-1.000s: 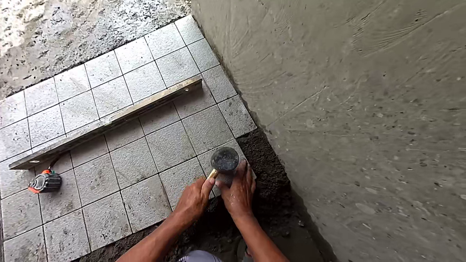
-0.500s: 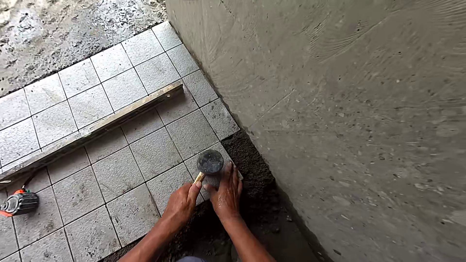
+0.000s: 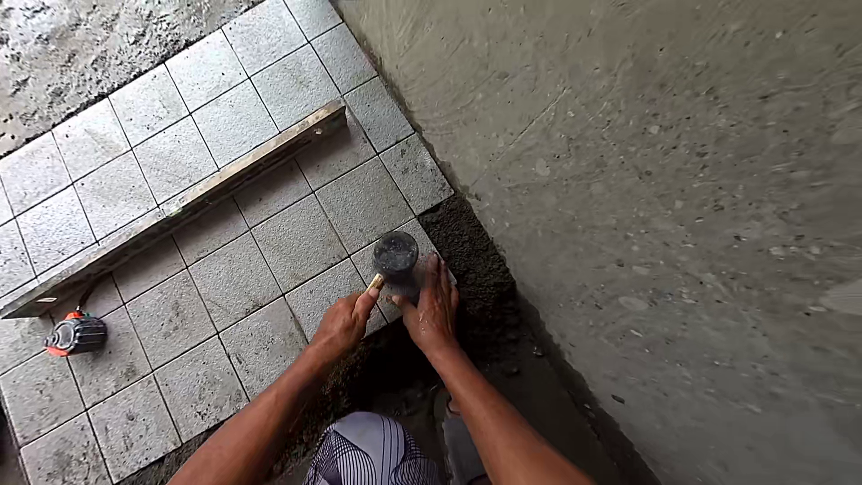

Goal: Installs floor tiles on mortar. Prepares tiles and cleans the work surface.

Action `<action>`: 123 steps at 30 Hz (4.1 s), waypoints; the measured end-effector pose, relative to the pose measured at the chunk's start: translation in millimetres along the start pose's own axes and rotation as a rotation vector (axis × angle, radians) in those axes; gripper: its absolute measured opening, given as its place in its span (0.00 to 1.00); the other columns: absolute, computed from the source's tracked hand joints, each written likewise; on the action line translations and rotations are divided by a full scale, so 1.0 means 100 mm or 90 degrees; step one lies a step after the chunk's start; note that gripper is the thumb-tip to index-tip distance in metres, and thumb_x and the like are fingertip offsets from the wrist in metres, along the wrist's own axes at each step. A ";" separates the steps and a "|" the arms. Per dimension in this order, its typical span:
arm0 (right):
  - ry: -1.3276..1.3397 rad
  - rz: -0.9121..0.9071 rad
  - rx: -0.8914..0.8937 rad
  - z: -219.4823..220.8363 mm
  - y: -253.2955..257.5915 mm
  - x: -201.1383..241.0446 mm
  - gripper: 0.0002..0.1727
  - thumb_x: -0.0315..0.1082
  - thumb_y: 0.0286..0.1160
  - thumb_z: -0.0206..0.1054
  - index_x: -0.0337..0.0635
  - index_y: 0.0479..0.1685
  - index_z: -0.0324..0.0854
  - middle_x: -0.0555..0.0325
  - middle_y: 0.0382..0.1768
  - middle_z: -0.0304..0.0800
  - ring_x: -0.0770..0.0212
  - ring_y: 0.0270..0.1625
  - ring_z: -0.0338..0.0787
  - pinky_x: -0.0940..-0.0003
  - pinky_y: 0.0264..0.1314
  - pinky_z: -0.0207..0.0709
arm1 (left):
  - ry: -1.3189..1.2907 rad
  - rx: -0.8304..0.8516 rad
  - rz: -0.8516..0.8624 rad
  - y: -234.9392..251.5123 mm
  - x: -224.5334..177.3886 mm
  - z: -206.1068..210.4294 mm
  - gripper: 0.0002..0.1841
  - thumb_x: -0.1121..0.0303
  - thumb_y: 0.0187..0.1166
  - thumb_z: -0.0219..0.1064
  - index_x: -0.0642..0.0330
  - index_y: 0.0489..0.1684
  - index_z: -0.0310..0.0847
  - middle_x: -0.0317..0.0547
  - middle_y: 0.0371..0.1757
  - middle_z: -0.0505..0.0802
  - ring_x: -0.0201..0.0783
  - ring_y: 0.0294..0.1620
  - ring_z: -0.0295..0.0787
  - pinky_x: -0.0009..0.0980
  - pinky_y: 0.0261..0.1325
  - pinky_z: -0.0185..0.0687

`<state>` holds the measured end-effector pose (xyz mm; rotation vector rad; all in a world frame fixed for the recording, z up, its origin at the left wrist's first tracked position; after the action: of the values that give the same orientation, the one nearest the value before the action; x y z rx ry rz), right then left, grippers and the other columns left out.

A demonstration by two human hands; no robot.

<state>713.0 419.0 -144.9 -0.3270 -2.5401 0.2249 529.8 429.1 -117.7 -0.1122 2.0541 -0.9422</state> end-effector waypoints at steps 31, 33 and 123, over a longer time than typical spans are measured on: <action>-0.032 -0.025 0.033 0.04 -0.05 -0.12 0.50 0.55 0.73 0.73 0.37 0.91 0.57 0.42 0.95 0.46 0.39 0.96 0.42 0.29 0.91 0.39 | -0.027 -0.074 0.078 -0.22 0.11 0.01 0.36 0.35 0.90 0.36 0.57 0.37 0.79 0.42 0.17 0.77 0.39 0.16 0.74 0.37 0.21 0.73; -0.025 -0.028 0.031 0.04 -0.08 -0.13 0.51 0.54 0.73 0.73 0.36 0.92 0.55 0.41 0.95 0.44 0.40 0.97 0.42 0.30 0.91 0.38 | -0.016 -0.048 0.041 -0.21 0.17 0.00 0.37 0.36 0.91 0.36 0.59 0.36 0.79 0.45 0.19 0.78 0.42 0.17 0.74 0.41 0.23 0.73; -0.116 -0.043 -0.069 -0.04 -0.01 -0.21 0.30 0.49 0.81 0.68 0.49 0.81 0.76 0.40 0.86 0.65 0.34 0.87 0.62 0.24 0.81 0.53 | 0.002 -0.068 0.023 0.02 -0.06 0.23 0.34 0.38 0.91 0.38 0.58 0.40 0.82 0.46 0.26 0.83 0.44 0.28 0.82 0.47 0.34 0.80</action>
<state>732.2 413.1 -151.7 -0.2732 -2.7446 0.0942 550.9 419.2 -123.4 -0.1297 2.1023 -0.8102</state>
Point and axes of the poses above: each hand's wrist, its own y-axis towards the middle knuckle, its own z-axis out of the palm, x = y × z, the point moved 2 cm from there along y, towards the middle knuckle
